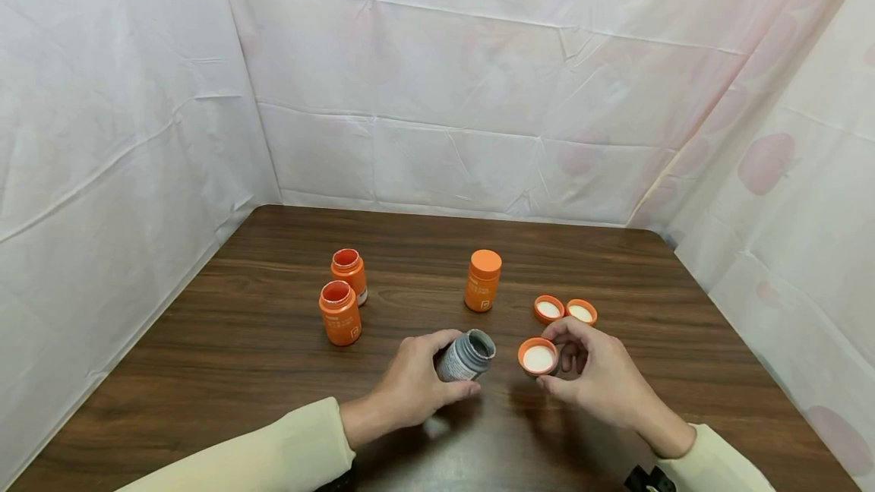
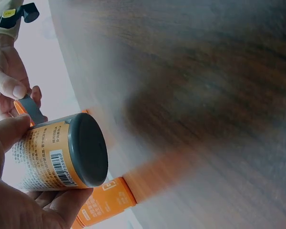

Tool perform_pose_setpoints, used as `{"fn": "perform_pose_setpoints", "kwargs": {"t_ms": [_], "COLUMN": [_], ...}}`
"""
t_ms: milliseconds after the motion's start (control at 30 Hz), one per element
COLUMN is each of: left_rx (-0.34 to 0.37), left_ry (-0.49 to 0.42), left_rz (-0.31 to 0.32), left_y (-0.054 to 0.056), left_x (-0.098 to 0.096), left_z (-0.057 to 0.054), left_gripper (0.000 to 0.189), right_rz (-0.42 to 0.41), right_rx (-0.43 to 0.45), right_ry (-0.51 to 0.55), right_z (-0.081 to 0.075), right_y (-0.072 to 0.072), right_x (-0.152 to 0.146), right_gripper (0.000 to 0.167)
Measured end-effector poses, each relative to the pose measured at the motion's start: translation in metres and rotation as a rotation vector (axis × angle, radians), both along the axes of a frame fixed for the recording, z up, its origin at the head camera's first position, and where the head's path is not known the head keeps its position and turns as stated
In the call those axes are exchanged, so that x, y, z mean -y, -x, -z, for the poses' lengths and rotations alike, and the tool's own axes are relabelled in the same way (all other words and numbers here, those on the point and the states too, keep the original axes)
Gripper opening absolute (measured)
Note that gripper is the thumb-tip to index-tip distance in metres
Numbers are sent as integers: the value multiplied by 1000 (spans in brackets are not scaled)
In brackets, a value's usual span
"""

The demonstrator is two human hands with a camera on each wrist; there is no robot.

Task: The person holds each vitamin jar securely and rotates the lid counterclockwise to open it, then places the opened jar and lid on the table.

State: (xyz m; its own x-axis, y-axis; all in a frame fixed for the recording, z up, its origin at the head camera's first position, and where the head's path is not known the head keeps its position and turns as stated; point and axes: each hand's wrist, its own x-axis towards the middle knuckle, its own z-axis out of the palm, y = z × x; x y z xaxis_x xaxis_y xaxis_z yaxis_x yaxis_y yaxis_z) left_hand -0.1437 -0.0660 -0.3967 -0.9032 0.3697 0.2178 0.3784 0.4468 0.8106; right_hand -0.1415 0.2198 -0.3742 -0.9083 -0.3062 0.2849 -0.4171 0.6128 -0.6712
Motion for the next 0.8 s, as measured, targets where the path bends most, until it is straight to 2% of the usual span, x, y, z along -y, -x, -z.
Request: {"fn": "perform_pose_setpoints", "kwargs": {"t_ms": [400,800], "left_rx": [-46,-43], "left_ry": [-25,-45], "left_rz": [-66,-112], "left_y": [6,11], "left_x": [2,5], "left_z": [2,1], "left_gripper": [51,51], "right_rz": [64,103], "right_rx": [-66,-45], "right_ry": [-43,-78], "right_z": [1,1], "right_y": [4,9], "right_x": [-9,-17], "right_gripper": [53,51]}}
